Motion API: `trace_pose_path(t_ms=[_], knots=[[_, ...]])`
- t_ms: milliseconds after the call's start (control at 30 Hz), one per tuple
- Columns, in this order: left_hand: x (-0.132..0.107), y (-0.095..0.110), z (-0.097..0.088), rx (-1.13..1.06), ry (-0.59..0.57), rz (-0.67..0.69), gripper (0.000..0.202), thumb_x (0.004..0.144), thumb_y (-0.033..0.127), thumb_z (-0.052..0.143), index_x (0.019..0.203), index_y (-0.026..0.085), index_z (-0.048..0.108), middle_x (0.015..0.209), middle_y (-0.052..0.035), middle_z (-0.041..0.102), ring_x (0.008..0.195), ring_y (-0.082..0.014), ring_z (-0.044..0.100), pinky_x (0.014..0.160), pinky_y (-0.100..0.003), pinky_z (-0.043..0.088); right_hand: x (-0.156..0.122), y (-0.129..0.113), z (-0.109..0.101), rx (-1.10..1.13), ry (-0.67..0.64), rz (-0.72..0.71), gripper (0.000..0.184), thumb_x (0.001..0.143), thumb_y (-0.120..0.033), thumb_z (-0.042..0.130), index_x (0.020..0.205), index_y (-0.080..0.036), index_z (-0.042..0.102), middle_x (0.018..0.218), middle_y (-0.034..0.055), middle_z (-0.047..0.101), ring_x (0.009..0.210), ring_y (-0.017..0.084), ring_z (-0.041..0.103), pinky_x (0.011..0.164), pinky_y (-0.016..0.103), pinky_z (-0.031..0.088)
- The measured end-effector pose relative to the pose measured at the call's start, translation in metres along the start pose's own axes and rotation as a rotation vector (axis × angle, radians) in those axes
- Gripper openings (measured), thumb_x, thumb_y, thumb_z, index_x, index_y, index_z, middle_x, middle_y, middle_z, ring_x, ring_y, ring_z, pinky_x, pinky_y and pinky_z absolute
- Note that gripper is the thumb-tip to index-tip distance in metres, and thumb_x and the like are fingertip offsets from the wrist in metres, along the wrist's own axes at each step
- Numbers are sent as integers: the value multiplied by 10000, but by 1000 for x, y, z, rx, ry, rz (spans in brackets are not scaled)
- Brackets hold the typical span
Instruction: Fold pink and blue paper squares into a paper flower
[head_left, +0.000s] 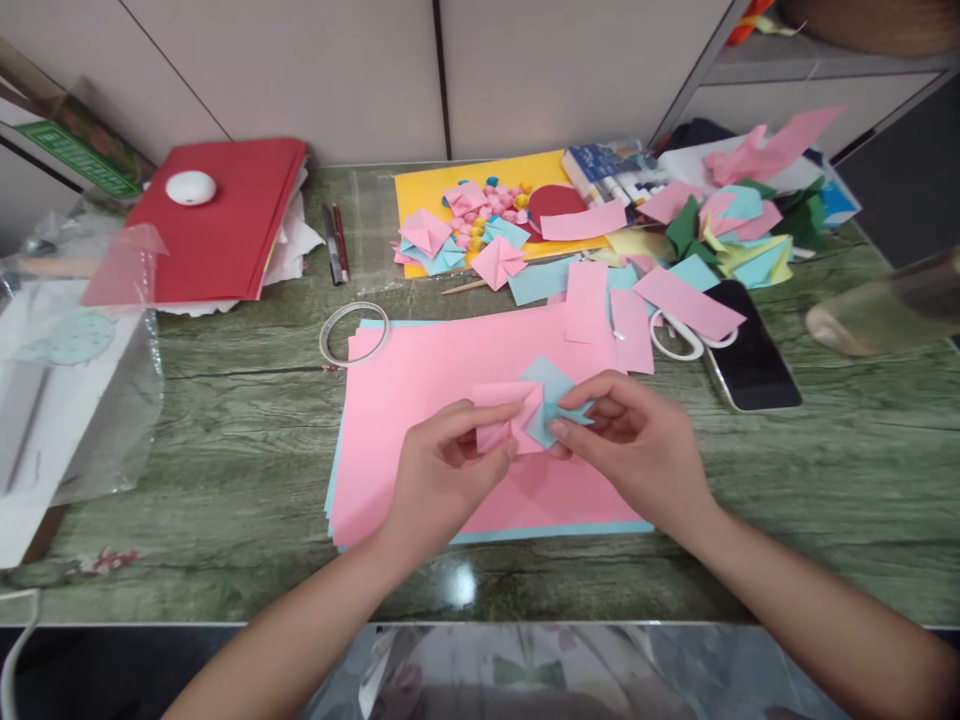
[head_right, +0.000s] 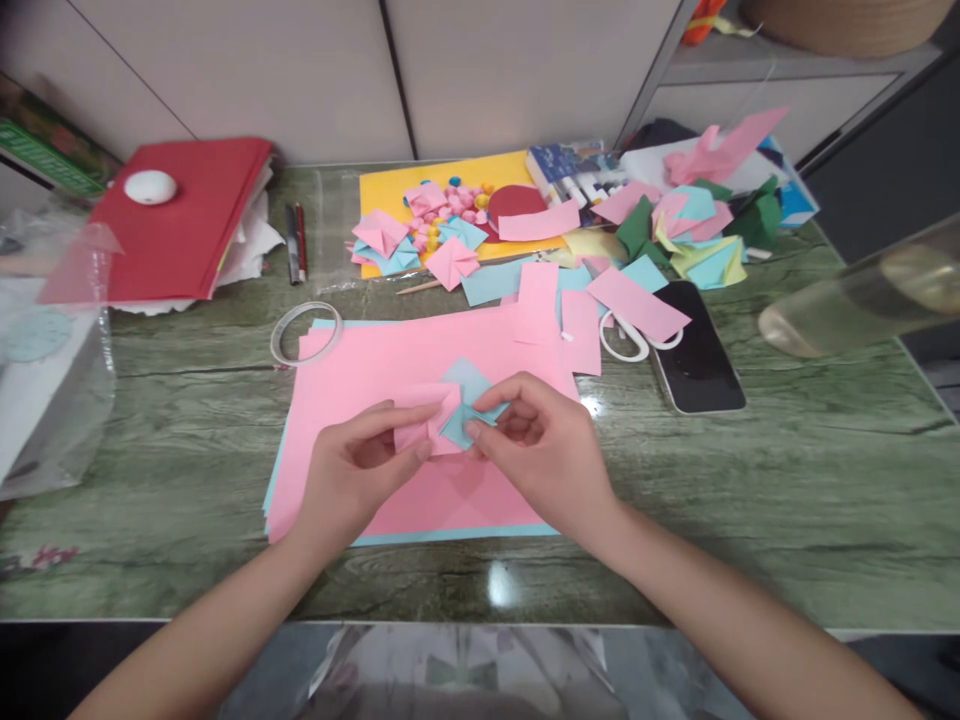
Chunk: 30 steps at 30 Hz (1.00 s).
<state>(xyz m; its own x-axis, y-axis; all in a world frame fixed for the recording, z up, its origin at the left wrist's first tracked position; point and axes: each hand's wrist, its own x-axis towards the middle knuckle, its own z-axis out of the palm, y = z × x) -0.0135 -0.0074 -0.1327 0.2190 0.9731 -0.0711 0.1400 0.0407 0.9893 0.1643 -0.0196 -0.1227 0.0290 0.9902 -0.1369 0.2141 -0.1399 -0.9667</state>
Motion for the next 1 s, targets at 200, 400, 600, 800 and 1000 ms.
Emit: trace_pose_path(t_ms=[200,400,600,800,1000], knots=[[0,1,0,-12,1,-23,257,711,165,656,960,210,702,757,-32,609,685,-133,465,578,-262,349,1,-2,1,71,-15,54,170,700,-269,693,777,-218,550,551,-34,617,499,133,627,487,231,497],[2,2,0,-59,7,-58,242,692,191,682,931,207,713,761,-36,638,687,-134,478,575,-259,371,6,-1,0,161,-58,122,186,684,-275,704,769,-212,551,545,-40,621,491,127,625,505,232,514],[3,-2,-1,-74,0,-121,244,692,221,692,935,217,715,771,-28,656,657,-125,467,553,-250,381,9,2,-1,195,-90,141,191,689,-302,698,774,-205,556,536,-39,626,503,133,631,516,241,520],[3,-3,0,-132,-7,-134,252,691,224,696,941,200,714,882,-56,688,763,-157,543,622,-263,442,9,3,-1,206,-94,140,193,692,-304,696,786,-205,560,545,-38,629,506,130,629,522,243,521],[3,-5,0,-161,-12,-138,253,700,222,692,952,205,707,950,-65,685,838,-175,559,648,-273,471,9,4,-1,246,-91,147,186,683,-271,710,773,-201,562,546,-43,628,498,116,622,508,220,507]])
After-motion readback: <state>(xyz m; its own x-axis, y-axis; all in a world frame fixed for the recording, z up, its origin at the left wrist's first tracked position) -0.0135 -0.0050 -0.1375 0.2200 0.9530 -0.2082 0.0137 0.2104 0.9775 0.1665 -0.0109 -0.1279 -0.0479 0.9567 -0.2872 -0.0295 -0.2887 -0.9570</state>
